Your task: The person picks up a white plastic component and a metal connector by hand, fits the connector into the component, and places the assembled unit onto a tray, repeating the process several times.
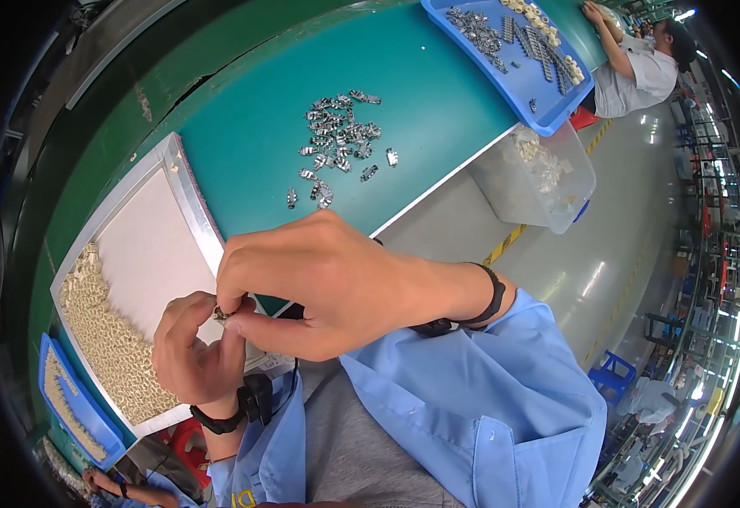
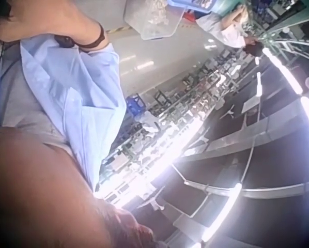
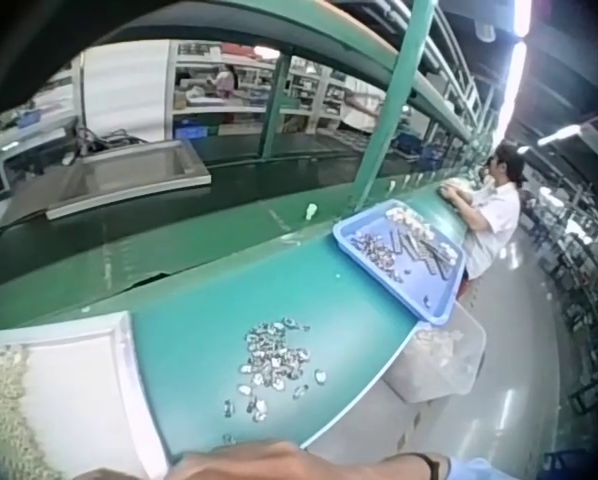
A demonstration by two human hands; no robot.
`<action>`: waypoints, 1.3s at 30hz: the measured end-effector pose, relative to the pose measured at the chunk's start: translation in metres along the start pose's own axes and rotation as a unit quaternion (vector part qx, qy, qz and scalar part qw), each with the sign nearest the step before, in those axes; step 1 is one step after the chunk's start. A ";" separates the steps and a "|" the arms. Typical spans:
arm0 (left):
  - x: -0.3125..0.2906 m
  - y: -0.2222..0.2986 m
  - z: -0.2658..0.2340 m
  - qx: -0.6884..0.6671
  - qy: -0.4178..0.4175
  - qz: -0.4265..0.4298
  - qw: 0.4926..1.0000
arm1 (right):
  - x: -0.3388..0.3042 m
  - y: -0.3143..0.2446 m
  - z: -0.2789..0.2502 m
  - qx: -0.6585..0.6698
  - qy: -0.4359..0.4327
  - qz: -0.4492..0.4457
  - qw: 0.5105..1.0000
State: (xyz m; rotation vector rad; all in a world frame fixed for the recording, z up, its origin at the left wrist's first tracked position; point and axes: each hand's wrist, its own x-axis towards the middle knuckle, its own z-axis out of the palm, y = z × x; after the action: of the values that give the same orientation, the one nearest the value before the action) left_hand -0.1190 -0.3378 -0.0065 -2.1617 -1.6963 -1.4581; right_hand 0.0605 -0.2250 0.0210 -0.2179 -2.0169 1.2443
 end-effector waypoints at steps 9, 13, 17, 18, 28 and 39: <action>0.006 0.005 0.017 -0.010 -0.013 -0.009 1.000 | -0.007 0.001 -0.012 -0.074 0.006 -0.002 0.997; 0.015 0.013 0.024 0.031 -0.029 0.024 0.999 | -0.007 0.010 -0.026 -0.081 0.036 -0.015 0.996; 0.024 0.027 0.038 0.055 -0.044 0.006 0.997 | -0.014 0.002 -0.047 -0.093 0.033 0.008 0.995; 0.026 0.032 0.041 0.030 -0.047 -0.011 0.998 | -0.017 0.000 -0.051 -0.081 0.034 0.014 0.996; 0.054 0.051 0.070 0.045 -0.064 0.023 0.997 | -0.031 0.006 -0.077 -0.048 0.053 0.025 0.997; 0.074 0.064 0.118 -0.092 -0.038 -0.179 0.979 | -0.076 0.012 -0.264 -0.202 0.150 0.127 0.959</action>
State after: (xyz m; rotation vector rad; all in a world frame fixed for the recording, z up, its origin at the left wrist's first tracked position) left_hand 0.0025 -0.2452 0.0082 -2.1024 -2.1478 -1.6933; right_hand 0.2881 -0.0709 0.0392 -0.8357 -1.9927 0.8651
